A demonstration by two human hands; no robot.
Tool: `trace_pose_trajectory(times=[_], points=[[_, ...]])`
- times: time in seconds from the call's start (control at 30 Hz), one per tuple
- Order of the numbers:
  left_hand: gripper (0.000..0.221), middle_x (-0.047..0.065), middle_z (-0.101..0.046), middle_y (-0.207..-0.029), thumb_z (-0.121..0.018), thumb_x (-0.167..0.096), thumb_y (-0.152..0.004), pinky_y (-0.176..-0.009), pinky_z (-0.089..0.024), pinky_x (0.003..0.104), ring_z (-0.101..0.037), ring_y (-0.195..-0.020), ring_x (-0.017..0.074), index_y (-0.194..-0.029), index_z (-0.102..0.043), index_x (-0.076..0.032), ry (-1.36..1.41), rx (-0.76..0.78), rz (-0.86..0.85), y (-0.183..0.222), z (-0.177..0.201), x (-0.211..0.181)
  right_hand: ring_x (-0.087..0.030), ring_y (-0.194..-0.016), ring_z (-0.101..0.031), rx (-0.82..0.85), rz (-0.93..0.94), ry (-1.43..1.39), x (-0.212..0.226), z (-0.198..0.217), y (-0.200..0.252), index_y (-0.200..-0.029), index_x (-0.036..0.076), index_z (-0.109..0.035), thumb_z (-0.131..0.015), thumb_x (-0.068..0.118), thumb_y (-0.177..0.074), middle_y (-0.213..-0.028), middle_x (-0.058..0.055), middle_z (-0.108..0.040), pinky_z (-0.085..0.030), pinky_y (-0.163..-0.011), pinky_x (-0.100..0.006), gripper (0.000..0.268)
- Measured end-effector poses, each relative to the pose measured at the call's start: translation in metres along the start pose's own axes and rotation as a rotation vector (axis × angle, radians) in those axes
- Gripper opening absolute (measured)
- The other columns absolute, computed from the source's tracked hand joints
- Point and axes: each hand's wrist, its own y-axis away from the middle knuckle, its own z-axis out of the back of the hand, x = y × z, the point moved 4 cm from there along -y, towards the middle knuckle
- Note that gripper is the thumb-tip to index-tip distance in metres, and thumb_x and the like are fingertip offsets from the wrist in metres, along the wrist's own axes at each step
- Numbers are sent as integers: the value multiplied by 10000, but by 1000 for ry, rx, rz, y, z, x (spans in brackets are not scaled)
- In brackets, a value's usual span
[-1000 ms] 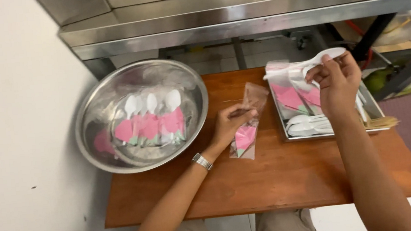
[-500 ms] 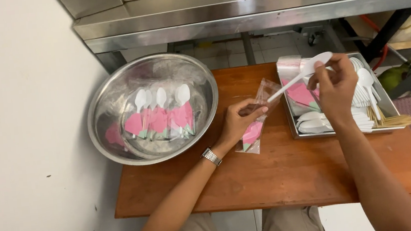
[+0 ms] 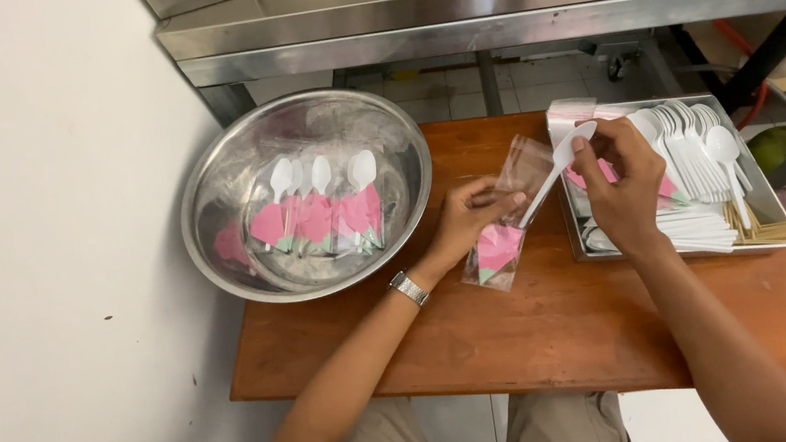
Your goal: Individually wrapping plastic spoons in small plastic bags and placing them into a metal bowl.
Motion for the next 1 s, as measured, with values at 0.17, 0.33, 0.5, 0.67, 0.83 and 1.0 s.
trace_pose_trajectory(times=[0.17, 0.33, 0.5, 0.67, 0.83, 1.0], points=[[585, 166, -724, -1146, -858, -167, -834, -838, -623, 323, -719, -978, 193, -1364, -635, -62, 202, 84, 102, 5, 0, -2, -320, -712, -666, -47, -24, -16, 12, 5, -4, -1192, -158, -618, -614, -135, -1103, -932, -205, -567, -577, -691, -455, 92], [681, 212, -666, -1266, -796, 7, -843, -896, -619, 349, -688, -1094, 235, -1471, -536, -30, 244, 192, 82, 6, 1, -2, -328, -700, -658, -92, -25, -16, 6, 9, -3, -1197, -164, -605, -590, -145, -1119, -924, -204, -542, -576, -686, -451, 82], [600, 223, -671, -1261, -802, -65, -869, -881, -628, 374, -678, -1126, 276, -1425, -577, -46, 154, 189, 8, 4, -2, -3, -274, -693, -640, -78, -154, -119, -13, 12, 0, -1211, -133, -614, -607, -96, -1114, -967, -197, -572, -563, -648, -420, 104], [505, 257, -665, -1261, -788, -77, -900, -904, -604, 429, -660, -1171, 356, -1369, -617, -1, 88, 179, 1, -3, 7, 17, -257, -702, -653, -22, -223, -124, -29, 10, 2, -1186, -94, -659, -633, -103, -1093, -932, -183, -604, -571, -684, -408, 97], [470, 232, -692, -1206, -777, -91, -914, -878, -621, 387, -687, -1107, 293, -1359, -635, -33, 150, 174, 8, 2, 1, 2, -262, -744, -649, 30, -178, -97, -15, 7, -5, -1195, -110, -657, -681, -164, -1028, -971, -193, -584, -564, -705, -393, 178], [433, 228, -701, -1195, -768, -67, -911, -883, -617, 362, -692, -1092, 268, -1327, -655, -25, 129, 139, -16, -3, 7, 11, -246, -811, -624, 81, -154, -32, -1, 6, -10, -1272, -61, -659, -719, -155, -994, -1008, -146, -546, -563, -776, -403, 300]])
